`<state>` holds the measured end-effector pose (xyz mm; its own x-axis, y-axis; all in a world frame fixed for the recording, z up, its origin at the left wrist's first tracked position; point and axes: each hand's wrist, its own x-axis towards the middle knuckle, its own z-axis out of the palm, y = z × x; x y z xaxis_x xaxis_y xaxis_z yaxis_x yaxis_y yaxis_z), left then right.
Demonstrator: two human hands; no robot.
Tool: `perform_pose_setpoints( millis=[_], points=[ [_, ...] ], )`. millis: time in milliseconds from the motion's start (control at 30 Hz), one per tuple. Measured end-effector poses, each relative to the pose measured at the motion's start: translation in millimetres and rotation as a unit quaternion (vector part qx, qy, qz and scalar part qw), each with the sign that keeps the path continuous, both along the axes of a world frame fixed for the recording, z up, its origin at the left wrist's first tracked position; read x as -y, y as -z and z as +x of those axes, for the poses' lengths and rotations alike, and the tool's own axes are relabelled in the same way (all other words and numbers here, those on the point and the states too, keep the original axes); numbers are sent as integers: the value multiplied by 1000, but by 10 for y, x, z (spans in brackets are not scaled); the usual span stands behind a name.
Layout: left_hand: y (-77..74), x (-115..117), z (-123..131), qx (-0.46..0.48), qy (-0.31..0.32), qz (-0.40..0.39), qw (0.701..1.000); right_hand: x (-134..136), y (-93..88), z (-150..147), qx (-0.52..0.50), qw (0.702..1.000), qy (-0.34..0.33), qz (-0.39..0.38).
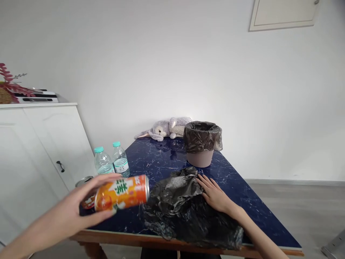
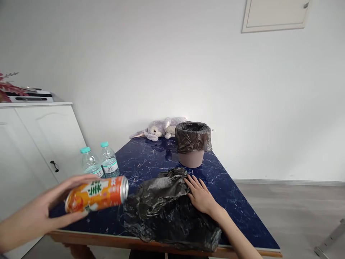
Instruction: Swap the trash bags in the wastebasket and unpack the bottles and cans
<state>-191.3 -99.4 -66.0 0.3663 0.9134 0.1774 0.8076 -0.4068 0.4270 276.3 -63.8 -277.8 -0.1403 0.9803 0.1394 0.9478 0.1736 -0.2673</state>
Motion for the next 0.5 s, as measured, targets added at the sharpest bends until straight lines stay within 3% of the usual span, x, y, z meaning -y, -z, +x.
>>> perform_pose_setpoints(
  millis=[67,133,267,500],
  points=[
    [-115,-122,-135,-36,-69,16,997,67,116,117,-1,999,4,39],
    [-171,-263,-203,-97,-96,63,989,119,217,187,0,997,12,71],
    [-121,-557,-176,-192,-31,102,976,157,317,208,11,995,25,98],
    [-103,-974,17,-295,19,45,954,135,378,200,12,993,28,115]
  ],
)
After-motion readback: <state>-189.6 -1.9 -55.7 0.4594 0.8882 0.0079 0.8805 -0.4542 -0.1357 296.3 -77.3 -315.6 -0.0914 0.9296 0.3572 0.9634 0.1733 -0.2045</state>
